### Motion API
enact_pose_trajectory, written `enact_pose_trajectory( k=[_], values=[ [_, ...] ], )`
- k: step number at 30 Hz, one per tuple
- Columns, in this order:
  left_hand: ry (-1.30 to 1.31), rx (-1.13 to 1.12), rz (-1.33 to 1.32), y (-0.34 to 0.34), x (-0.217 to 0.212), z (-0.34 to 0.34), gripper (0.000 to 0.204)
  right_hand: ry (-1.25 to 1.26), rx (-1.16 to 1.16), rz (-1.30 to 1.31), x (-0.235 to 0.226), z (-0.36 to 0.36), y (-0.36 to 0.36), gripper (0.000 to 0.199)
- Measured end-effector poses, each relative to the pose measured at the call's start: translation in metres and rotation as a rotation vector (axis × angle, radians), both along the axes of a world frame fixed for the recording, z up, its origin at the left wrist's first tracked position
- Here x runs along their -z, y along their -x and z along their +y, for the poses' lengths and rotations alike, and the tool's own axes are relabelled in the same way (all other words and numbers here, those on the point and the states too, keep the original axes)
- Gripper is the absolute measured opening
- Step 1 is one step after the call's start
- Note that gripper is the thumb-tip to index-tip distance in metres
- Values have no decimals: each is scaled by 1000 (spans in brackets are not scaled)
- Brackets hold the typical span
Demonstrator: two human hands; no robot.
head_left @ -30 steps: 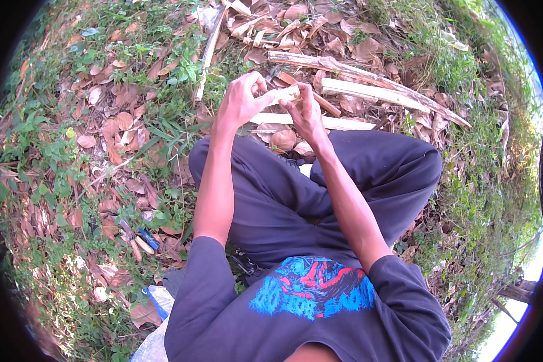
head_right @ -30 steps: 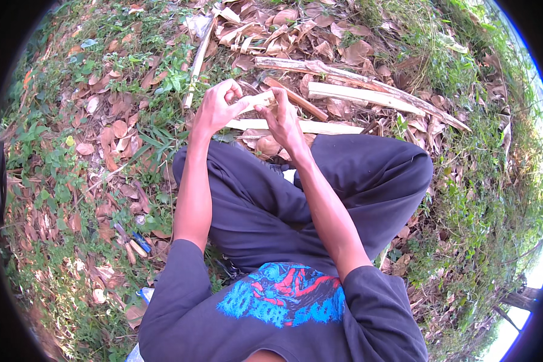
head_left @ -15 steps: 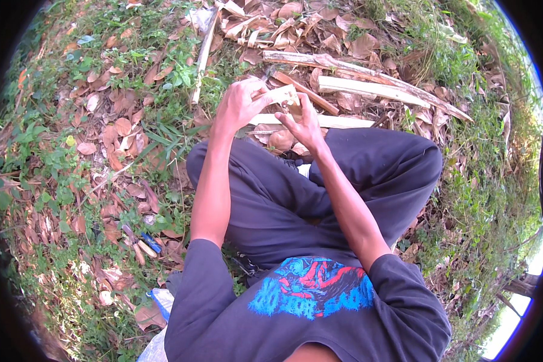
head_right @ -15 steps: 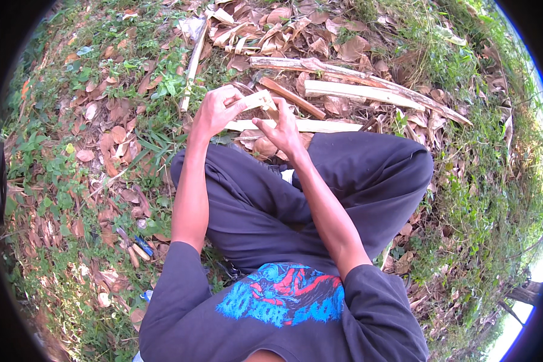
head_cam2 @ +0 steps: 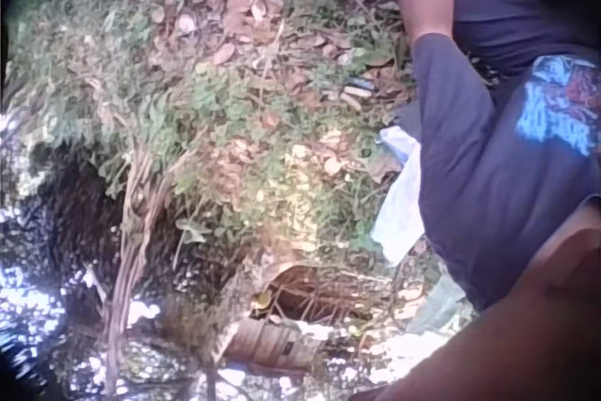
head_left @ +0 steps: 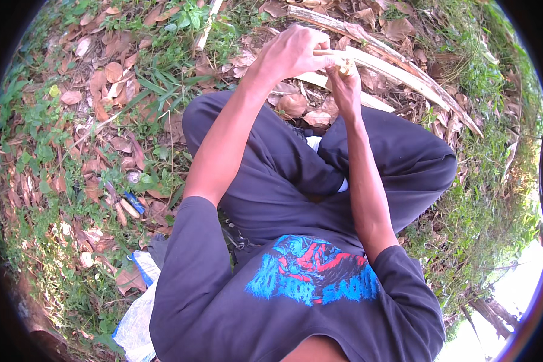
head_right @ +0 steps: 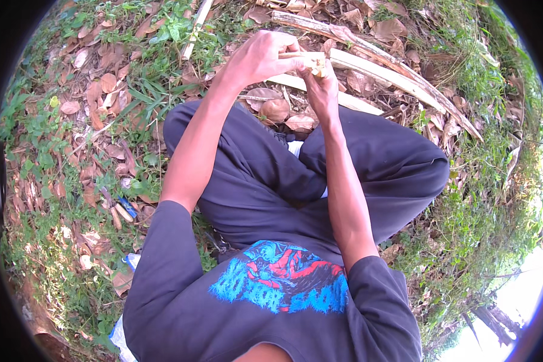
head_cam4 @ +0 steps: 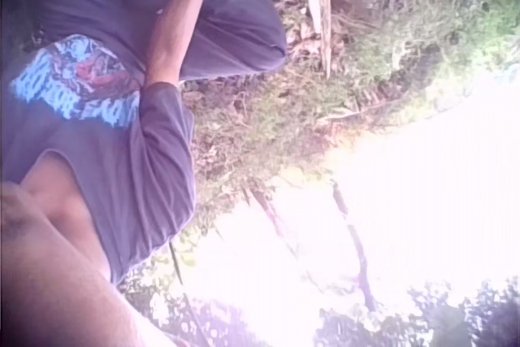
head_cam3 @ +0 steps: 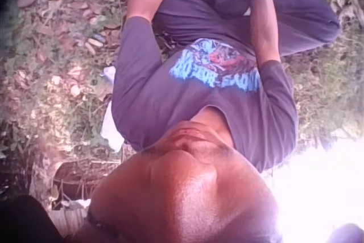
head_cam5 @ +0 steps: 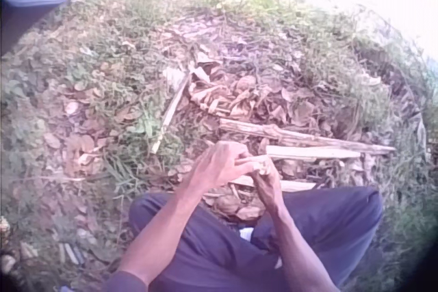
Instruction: The person sits on the ground and uses a hammer to split a piece of light-colored wood into smaller slats. They repeatedly position the wood and strike it with the hammer, accumulating a pile of split wood pieces.
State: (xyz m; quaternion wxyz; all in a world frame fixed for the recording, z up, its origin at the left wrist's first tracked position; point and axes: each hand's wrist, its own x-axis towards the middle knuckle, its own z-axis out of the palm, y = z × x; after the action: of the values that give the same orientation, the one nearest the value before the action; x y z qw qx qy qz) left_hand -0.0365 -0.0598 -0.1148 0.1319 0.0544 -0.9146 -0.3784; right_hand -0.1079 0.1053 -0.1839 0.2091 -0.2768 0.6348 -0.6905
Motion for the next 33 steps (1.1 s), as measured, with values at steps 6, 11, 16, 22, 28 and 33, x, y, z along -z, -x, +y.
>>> enact_pose_trajectory(
  k=[6,11,16,22,28,33],
  values=[
    [-46,-26,-8,1,0,-12,32,-133,38,-62,19,16,19,28],
    [-46,-12,6,2,1,-13,31,-147,33,-50,19,17,20,27],
    [-56,-12,-133,2,-19,-5,34,-134,-55,-20,25,18,23,26],
    [-94,-36,-107,3,-13,-3,34,-159,-149,-1,11,15,13,30],
    [-100,-23,-112,2,-15,-3,32,-175,-178,44,11,15,13,35],
    [-118,-25,-157,3,-19,-3,30,-108,-146,10,17,11,14,30]
  ],
)
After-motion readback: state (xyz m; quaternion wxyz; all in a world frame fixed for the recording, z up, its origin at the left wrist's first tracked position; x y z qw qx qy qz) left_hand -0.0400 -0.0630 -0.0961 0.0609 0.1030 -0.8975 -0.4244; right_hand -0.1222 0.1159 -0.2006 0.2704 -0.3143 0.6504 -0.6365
